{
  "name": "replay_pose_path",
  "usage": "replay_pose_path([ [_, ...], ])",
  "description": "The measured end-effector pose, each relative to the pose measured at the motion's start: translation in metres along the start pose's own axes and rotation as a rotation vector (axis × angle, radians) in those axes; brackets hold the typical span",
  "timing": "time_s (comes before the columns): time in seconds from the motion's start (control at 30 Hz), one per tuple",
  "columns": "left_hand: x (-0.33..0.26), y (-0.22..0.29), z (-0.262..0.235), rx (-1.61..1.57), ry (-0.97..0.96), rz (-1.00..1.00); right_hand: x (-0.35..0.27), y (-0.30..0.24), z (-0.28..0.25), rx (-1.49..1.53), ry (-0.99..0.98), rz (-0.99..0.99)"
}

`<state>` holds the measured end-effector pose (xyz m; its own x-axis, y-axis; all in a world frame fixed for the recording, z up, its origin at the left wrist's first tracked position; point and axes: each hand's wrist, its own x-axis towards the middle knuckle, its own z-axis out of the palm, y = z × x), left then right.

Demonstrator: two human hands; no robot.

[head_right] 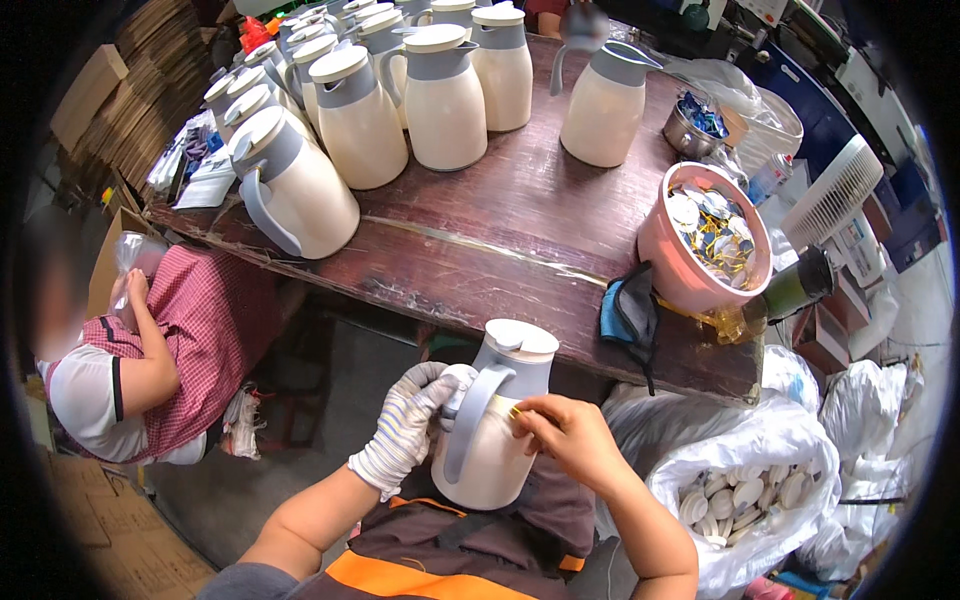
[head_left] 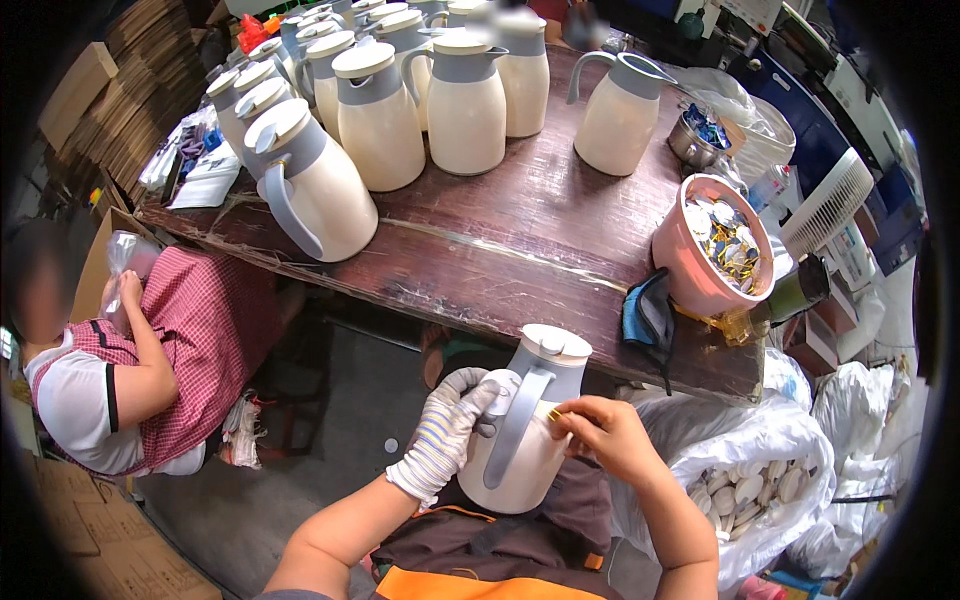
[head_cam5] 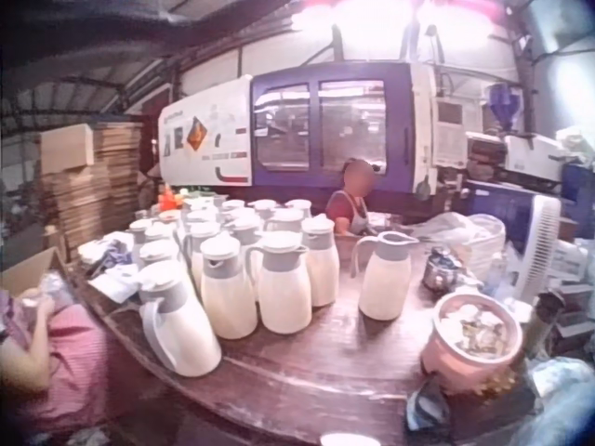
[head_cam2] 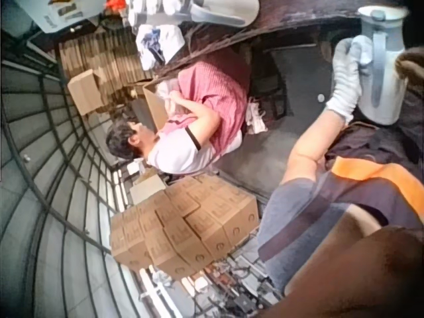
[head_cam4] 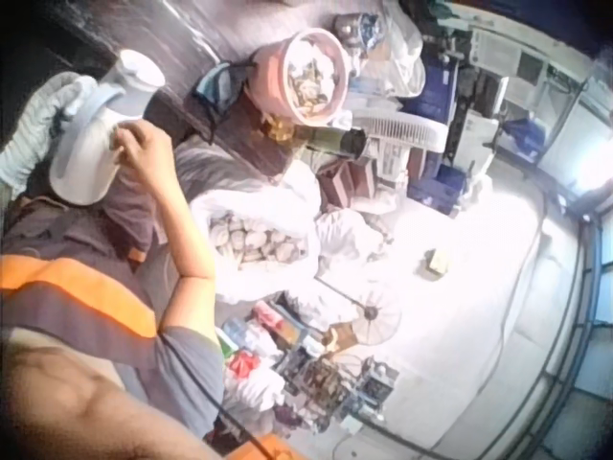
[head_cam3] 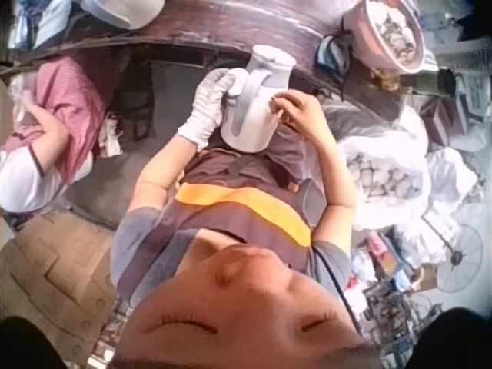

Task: The person assembles white kettles by inserting a white cap into the spout and securing it with a rubber band. They handle each kettle one at a time, placing the finished units on a table. Another worker is visible in the background packaging similar kettles.

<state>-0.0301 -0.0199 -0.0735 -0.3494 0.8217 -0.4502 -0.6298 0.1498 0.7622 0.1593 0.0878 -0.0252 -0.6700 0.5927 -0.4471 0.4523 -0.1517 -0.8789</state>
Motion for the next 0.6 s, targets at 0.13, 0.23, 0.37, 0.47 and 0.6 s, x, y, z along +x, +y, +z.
replay_pose_path([
  [0.13,0.000,-0.012,-0.006,-0.024,-0.023,0.076,-0.012,0.011,-0.006,0.193,-0.072,0.055],
  [0.23,-0.002,0.001,-0.002,0.072,-0.022,0.150,-0.007,0.016,-0.006,0.525,-0.093,-0.290],
  [0.37,-0.008,0.022,0.004,0.085,-0.060,0.068,0.003,0.012,0.001,1.032,-0.122,-0.335],
  [0.47,-0.010,0.023,-0.003,0.148,-0.132,0.117,0.007,0.022,0.016,1.209,-0.214,-0.260],
  [0.6,-0.007,0.026,-0.002,0.290,-0.007,0.476,0.002,0.027,0.027,1.200,-0.281,-0.130],
])
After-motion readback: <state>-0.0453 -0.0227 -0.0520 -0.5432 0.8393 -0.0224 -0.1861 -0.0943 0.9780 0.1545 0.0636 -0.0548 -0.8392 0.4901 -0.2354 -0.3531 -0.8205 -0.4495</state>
